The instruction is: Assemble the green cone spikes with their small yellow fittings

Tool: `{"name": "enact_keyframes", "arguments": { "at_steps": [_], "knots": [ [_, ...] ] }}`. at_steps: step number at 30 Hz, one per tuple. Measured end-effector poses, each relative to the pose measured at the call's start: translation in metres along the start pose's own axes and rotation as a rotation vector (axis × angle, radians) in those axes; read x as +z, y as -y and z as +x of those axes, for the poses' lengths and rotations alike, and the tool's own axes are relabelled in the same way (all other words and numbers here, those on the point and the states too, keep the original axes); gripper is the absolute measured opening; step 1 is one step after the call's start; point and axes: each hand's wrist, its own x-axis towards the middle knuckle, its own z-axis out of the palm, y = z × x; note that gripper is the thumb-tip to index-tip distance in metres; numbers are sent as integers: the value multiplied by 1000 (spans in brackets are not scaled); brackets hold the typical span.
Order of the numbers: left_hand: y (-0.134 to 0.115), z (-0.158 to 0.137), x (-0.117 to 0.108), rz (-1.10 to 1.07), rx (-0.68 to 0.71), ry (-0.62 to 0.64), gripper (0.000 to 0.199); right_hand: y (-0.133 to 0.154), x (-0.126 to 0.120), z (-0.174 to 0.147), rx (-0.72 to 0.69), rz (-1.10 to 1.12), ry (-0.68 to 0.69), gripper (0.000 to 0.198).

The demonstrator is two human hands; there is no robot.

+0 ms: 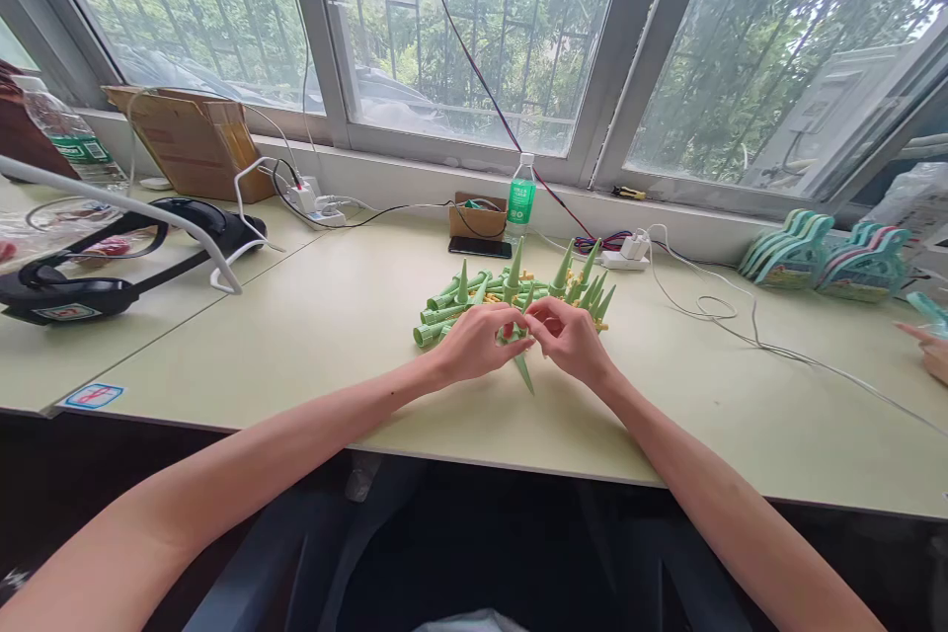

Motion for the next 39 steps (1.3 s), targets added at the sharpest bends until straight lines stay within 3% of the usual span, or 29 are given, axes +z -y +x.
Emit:
{"name": "enact_keyframes", "arguments": {
  "at_steps": [39],
  "knots": [
    [8,1,3,38,-91,-111,13,-2,1,3,46,68,-77,28]
  ]
}}
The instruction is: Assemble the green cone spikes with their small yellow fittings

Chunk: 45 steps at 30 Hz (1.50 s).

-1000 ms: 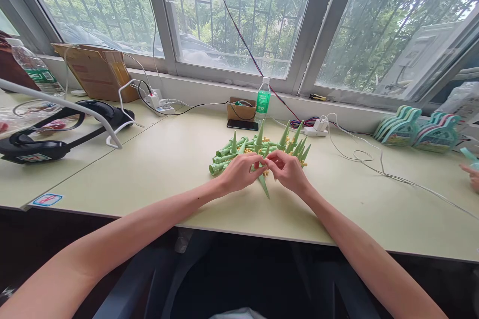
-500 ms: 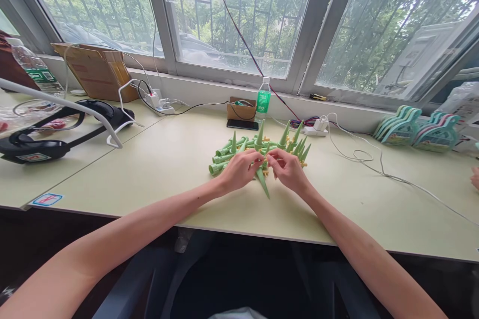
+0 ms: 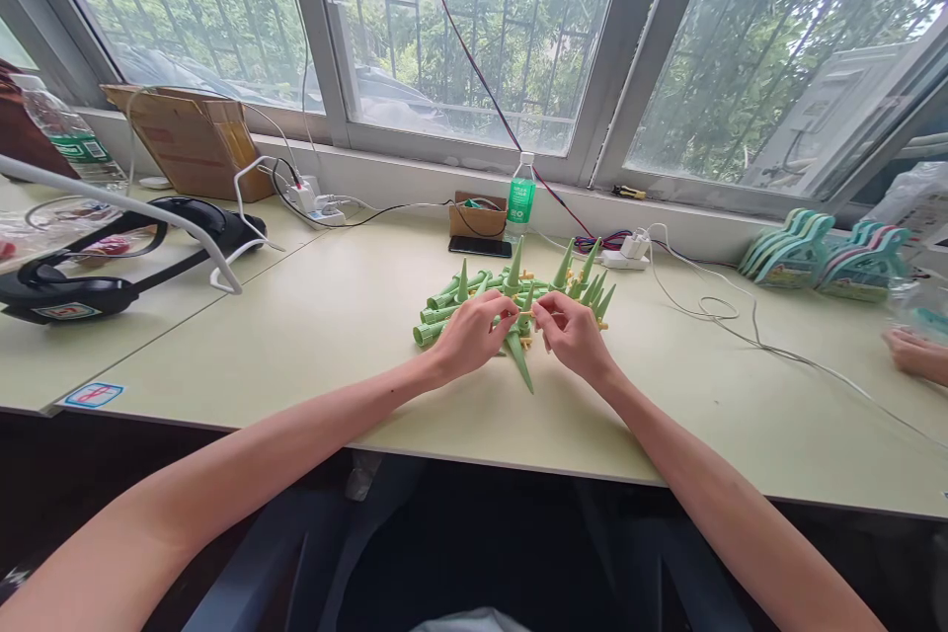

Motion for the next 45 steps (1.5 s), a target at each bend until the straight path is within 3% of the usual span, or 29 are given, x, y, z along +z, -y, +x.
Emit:
{"name": "enact_keyframes", "arguments": {
  "at_steps": [23,37,45],
  "knots": [
    [1,-2,0,104,-43,140,13,2,-1,-1,6,-22,1,28],
    [6,-2,4,-35,-18,150,16,1,-1,0,0,-30,1,30],
    [-3,-1,-1,-136,-125,168,16,3,-2,0,3,-38,-6,30]
  ]
}}
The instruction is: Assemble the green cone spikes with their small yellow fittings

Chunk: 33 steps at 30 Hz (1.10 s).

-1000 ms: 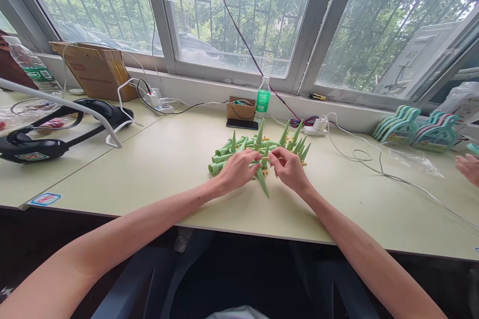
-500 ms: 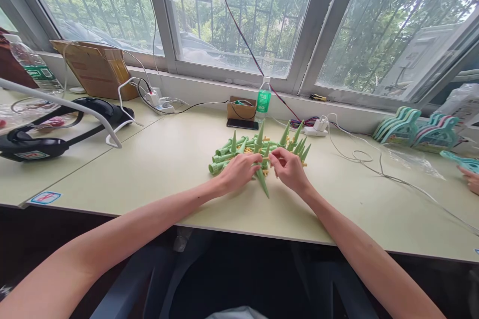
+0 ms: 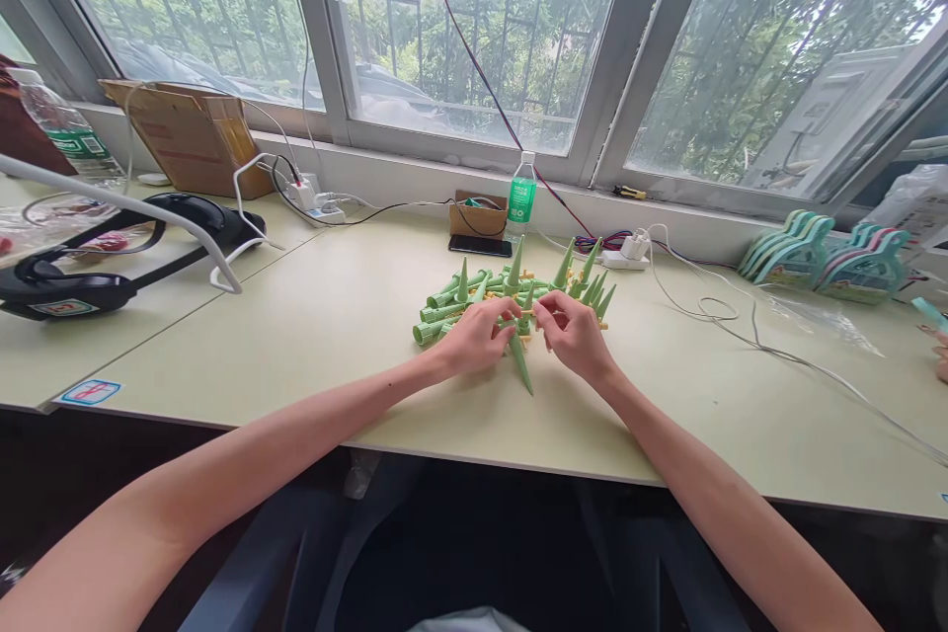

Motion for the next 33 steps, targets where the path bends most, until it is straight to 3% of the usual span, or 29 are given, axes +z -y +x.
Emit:
{"name": "enact_keyframes", "arguments": {
  "at_steps": [9,21,33],
  "knots": [
    [-5,1,-3,-109,-34,-23,15,2,-1,-1,-9,5,-14,31],
    [-7,3,-6,-36,-48,-165,15,1,-1,-2,-39,42,-57,22],
    [-5,3,-6,-55,-55,-210,15,-1,-1,-2,-70,-10,-61,15]
  ]
}}
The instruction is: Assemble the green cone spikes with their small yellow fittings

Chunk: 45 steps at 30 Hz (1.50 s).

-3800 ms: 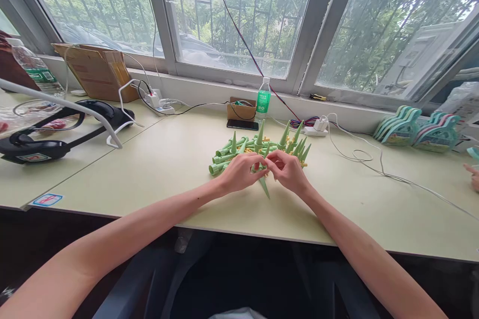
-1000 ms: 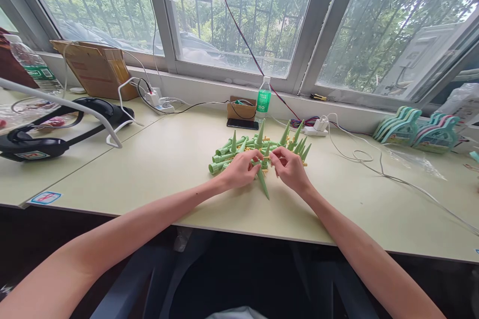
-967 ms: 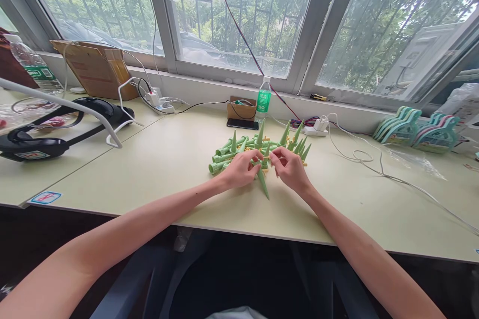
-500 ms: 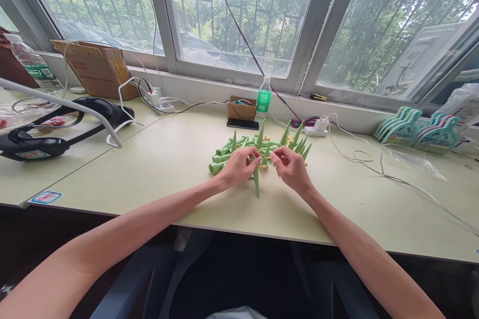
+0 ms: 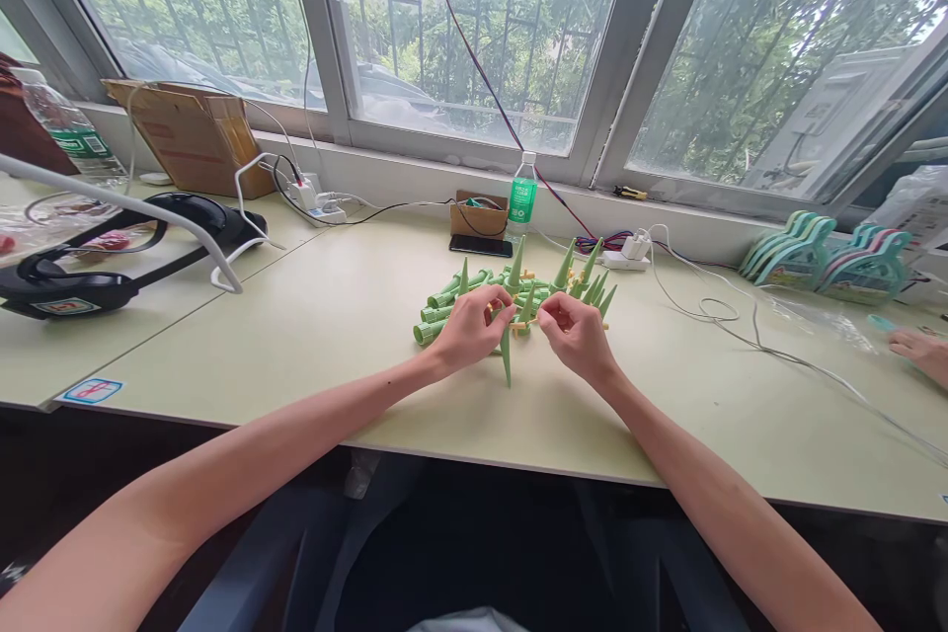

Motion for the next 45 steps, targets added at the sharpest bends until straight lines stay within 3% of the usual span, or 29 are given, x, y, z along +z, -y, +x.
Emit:
{"name": "enact_keyframes", "arguments": {
  "at_steps": [45],
  "knots": [
    [1,-1,1,2,61,-48,14,1,2,-1,-8,42,192,22]
  ]
}}
